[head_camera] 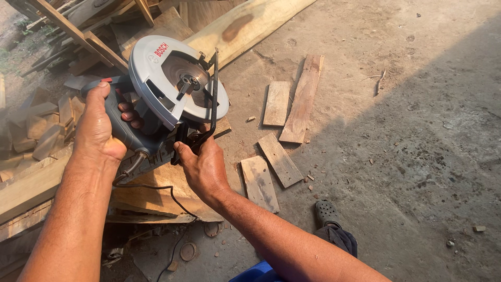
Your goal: The person uses a circular saw to cut a long wooden plank on a workbench. They guide the saw along the plank, make several cuts, and adjust the saw's position between cuts. The person wears sandals and works in an outdoor or semi-outdoor workshop area.
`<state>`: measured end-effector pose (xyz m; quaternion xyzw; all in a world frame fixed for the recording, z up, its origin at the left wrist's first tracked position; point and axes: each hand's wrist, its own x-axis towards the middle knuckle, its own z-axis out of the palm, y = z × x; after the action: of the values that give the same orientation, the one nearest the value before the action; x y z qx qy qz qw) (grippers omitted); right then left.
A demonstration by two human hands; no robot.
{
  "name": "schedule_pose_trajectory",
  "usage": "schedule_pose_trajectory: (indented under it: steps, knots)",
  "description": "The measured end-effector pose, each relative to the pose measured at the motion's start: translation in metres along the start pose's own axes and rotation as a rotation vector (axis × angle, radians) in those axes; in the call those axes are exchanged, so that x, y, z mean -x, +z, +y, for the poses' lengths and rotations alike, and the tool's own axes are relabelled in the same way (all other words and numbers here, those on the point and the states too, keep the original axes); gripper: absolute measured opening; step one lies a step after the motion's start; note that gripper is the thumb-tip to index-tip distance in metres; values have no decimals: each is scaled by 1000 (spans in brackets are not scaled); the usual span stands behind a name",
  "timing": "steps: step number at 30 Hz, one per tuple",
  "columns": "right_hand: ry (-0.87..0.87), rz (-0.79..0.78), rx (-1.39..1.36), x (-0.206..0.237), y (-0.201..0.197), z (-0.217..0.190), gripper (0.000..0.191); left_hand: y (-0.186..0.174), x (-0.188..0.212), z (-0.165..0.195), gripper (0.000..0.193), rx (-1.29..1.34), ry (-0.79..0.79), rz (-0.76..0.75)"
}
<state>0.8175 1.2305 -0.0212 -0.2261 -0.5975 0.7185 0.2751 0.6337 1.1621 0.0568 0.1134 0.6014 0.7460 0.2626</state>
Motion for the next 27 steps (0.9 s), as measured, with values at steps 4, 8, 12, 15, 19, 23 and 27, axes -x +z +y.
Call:
schedule_pose_trajectory:
  steps: [4,8,12,15,19,23,27]
  knots:
    - [19,-7,17,0,-1,-2,36,-2,-1,-1,19,5,-2,15]
    - [-9,-13,-15,0,-1,0,40,-3,-3,-1,21,39,-12,0]
    - [-27,-4,10,-1,-1,0,45,-3,-3,-1,17,28,4,17]
    - [-23,-30,55,0,-6,-10,54,0,-3,1,17,31,-4,26]
    - [99,-242,535,6,-28,-36,62,10,-9,4,22,20,-36,19]
    - [-76,-356,926,27,-39,-64,45,29,-21,11,23,-33,-26,120]
    - [-323,-285,1099,26,-32,-84,23,42,-25,13,24,-10,-21,156]
